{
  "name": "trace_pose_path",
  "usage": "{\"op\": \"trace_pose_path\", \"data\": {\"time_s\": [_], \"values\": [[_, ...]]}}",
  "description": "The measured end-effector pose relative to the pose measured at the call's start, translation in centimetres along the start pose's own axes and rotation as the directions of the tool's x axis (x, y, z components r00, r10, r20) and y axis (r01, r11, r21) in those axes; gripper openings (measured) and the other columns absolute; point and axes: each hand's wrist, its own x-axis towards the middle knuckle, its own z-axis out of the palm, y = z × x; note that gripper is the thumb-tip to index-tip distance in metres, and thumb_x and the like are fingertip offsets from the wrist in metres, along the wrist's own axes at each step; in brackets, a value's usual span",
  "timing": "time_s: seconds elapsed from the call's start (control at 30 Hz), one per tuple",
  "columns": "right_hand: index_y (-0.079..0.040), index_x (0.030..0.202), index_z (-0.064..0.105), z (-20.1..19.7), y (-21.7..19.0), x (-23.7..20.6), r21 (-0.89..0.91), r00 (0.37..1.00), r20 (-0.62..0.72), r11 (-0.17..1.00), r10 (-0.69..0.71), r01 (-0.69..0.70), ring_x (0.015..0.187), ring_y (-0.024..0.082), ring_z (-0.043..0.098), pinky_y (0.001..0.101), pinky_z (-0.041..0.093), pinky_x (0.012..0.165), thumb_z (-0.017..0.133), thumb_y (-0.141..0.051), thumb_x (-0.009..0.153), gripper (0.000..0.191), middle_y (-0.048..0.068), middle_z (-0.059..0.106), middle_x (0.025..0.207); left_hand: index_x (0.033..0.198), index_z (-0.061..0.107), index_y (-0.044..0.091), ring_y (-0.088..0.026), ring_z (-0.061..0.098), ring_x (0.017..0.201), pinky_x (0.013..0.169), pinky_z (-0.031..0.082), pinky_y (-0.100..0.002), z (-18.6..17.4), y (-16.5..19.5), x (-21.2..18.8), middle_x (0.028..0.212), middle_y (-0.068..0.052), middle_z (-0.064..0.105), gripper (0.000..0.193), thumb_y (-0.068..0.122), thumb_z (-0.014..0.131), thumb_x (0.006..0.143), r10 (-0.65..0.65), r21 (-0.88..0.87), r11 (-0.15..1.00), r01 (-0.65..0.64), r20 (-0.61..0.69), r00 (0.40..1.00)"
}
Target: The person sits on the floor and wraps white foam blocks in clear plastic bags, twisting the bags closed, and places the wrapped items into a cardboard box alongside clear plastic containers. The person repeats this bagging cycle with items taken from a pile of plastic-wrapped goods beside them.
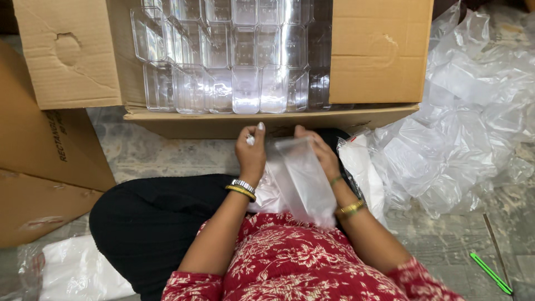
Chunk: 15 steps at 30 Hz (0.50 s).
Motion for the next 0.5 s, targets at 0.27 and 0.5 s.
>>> {"op": "trace_pose_path", "data": {"time_s": [0.27,0.5], "values": [[-0.001,0.099,0.071,-13.4,-3.0,-6.9,-0.759,0.792,-0.082,0.553,-0.605,0.344,0.103,0.021,0.063,0.0365,0.052,0.095,0.043,-0.015,0.118,0.036,0.008,0.071,0.099,0.099,0.066,0.004,-0.008,0.053,0.062,0.053,0.042,-0.024,0.2,-2.2,-2.4,0.075,-0.001,0.062,0.017,0.013,0.079,0.092,-0.094,-0.157,0.981,0.114,0.127,0.987],[0.005,0.103,0.065,-22.3,-8.4,-11.5,-0.893,0.356,-0.394,0.445,-0.847,0.071,0.089,0.015,0.061,0.0327,0.053,0.081,0.055,0.010,0.108,0.012,0.012,0.067,0.098,0.113,0.068,-0.002,-0.010,0.068,0.068,0.062,0.055,-0.025,-1.0,-1.9,-2.6,0.087,-0.006,0.072,0.022,0.011,0.069,0.095,-0.265,-0.208,0.919,0.335,0.303,0.915]]}}
